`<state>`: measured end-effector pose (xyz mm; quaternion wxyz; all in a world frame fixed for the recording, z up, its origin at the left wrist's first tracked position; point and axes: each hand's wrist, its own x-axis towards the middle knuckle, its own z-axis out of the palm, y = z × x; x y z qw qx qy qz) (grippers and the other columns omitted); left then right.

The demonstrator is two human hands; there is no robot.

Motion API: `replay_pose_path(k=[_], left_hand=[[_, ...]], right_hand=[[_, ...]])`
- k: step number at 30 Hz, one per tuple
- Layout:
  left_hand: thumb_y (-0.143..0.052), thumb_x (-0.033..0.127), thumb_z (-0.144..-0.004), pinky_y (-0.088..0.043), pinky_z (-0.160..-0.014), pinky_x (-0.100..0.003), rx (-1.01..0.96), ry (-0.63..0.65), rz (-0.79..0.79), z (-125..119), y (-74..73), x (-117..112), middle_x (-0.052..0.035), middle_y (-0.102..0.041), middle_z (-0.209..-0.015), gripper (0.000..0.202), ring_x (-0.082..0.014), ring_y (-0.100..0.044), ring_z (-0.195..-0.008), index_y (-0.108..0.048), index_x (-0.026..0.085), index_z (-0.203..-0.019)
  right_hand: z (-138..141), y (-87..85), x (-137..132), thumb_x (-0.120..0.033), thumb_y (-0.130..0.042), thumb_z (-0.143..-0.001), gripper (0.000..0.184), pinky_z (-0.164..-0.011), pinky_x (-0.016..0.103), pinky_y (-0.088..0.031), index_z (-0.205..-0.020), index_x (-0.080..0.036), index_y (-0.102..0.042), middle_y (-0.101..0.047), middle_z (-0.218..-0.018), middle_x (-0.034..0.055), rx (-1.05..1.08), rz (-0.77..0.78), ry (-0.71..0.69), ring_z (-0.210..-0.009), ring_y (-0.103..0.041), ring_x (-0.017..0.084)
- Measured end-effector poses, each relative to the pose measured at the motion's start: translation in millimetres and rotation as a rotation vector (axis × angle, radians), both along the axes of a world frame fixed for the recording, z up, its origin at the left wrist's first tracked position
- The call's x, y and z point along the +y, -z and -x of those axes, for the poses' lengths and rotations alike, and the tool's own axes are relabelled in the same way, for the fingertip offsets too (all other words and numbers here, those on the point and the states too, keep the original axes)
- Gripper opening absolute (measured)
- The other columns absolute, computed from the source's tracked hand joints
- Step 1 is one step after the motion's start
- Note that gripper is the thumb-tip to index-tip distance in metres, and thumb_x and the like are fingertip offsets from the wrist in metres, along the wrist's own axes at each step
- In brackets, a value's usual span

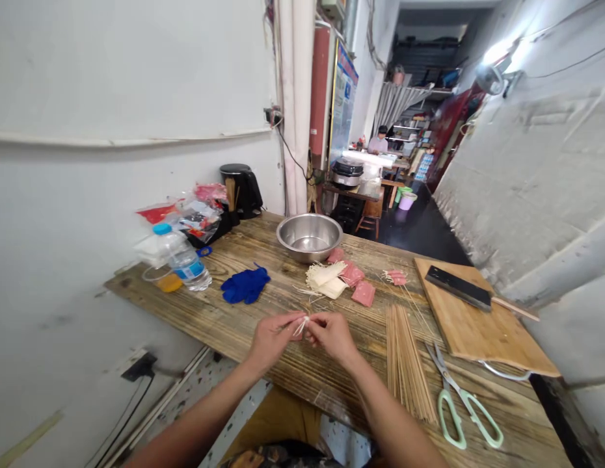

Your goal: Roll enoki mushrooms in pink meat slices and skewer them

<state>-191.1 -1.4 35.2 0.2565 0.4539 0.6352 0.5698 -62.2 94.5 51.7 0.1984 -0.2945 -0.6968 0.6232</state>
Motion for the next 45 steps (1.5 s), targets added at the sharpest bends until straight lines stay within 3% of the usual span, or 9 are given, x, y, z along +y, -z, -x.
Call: replay_pose_path(k=[6, 10, 15, 21, 28, 36, 39, 41, 45], left_hand=[[-0.053, 0.036, -0.088, -0.054, -0.080, -0.028, 0.216, -0.006, 0.025, 8.2, -6.0, -30.6, -0.0053, -0.074, -0.099, 0.028, -0.0200, -0.069, -0.086, -0.074, 0.020, -0.099], [-0.049, 0.028, -0.092, -0.054, -0.079, -0.027, 0.355, -0.005, -0.111, 28.3, -4.4, -47.3, -0.0049, -0.074, -0.099, 0.027, -0.0176, -0.069, -0.086, -0.072, 0.023, -0.104], [-0.047, 0.026, -0.094, -0.053, -0.087, -0.029, 0.403, -0.076, -0.267, 50.2, 7.0, -52.7, -0.0052, -0.072, -0.105, 0.028, -0.0174, -0.067, -0.095, -0.070, 0.023, -0.108], [-0.045, 0.025, -0.094, -0.054, -0.087, -0.030, 0.387, -0.154, -0.312, 56.3, 28.8, -44.8, -0.0077, -0.072, -0.104, 0.029, -0.0178, -0.067, -0.095, -0.070, 0.020, -0.108], [-0.047, 0.021, -0.090, -0.050, -0.095, -0.032, 0.408, 0.101, -0.246, 59.9, 26.1, -44.2, -0.0106, -0.066, -0.116, 0.032, -0.0193, -0.062, -0.107, -0.064, 0.017, -0.117], [-0.052, 0.028, -0.087, -0.051, -0.087, -0.034, 0.104, 0.277, 0.003, 56.4, 20.4, -18.0, -0.0082, -0.073, -0.094, 0.026, -0.0206, -0.065, -0.092, -0.074, 0.016, -0.095], [-0.065, 0.037, -0.078, -0.053, -0.071, -0.030, -0.172, 0.347, 0.182, 52.5, 24.9, -3.1, -0.0060, -0.073, -0.076, 0.027, -0.0177, -0.065, -0.072, -0.075, 0.013, -0.086], [-0.073, 0.041, -0.070, -0.051, -0.064, -0.027, -0.331, 0.380, 0.245, 50.0, 26.5, 4.8, -0.0040, -0.070, -0.067, 0.032, -0.0136, -0.061, -0.060, -0.074, 0.010, -0.081], [-0.085, 0.041, -0.053, -0.050, -0.062, -0.025, -0.570, 0.411, 0.344, 51.9, 24.2, 13.9, -0.0031, -0.068, -0.071, 0.038, -0.0097, -0.059, -0.058, -0.071, 0.010, -0.068]], right_hand=[[25.2, -2.9, -15.5, -0.045, -0.068, -0.065, 0.028, -0.041, 0.021, -0.038, -0.057, -0.018, -0.065, -0.056, -0.045, -0.0028, -0.030, 0.007, 0.007, -0.040, -0.047, 0.009], [43.4, -11.1, -25.7, -0.048, -0.069, -0.065, 0.032, -0.042, 0.022, -0.040, -0.057, -0.018, -0.065, -0.059, -0.048, -0.0015, -0.007, 0.033, -0.063, -0.041, -0.049, 0.010], [63.2, -15.6, -33.8, -0.050, -0.076, -0.060, 0.037, -0.043, 0.020, -0.042, -0.064, -0.015, -0.063, -0.062, -0.053, -0.0012, -0.003, 0.178, -0.052, -0.044, -0.053, 0.009], [75.3, -4.4, -38.7, -0.044, -0.081, -0.058, 0.038, -0.048, 0.018, -0.044, -0.065, -0.015, -0.057, -0.065, -0.061, -0.0010, 0.058, 0.406, -0.012, -0.047, -0.055, 0.007], [67.0, 20.3, -36.0, -0.031, -0.083, -0.060, 0.029, -0.052, 0.017, -0.048, -0.070, -0.016, -0.061, -0.062, -0.060, -0.0026, 0.217, 0.597, 0.101, -0.050, -0.055, 0.005], [42.5, 31.7, -13.9, -0.041, -0.078, -0.064, 0.030, -0.050, 0.021, -0.049, -0.071, -0.015, -0.065, -0.065, -0.061, 0.0016, 0.071, 0.372, 0.101, -0.051, -0.057, 0.010], [27.9, 27.2, -0.8, -0.038, -0.077, -0.065, 0.036, -0.064, 0.029, -0.053, -0.095, -0.018, -0.070, -0.072, -0.083, 0.0046, 0.024, -0.011, 0.049, -0.067, -0.065, 0.015], [19.1, 24.3, 4.6, -0.034, -0.073, -0.072, 0.038, -0.078, 0.033, -0.052, -0.107, -0.022, -0.068, -0.071, -0.100, 0.0062, 0.020, -0.275, -0.088, -0.084, -0.066, 0.019], [12.3, 26.7, 8.6, -0.030, -0.057, -0.088, 0.023, -0.084, 0.033, -0.050, -0.105, -0.022, -0.071, -0.071, -0.101, 0.0095, 0.036, -0.675, -0.290, -0.092, -0.065, 0.020]])
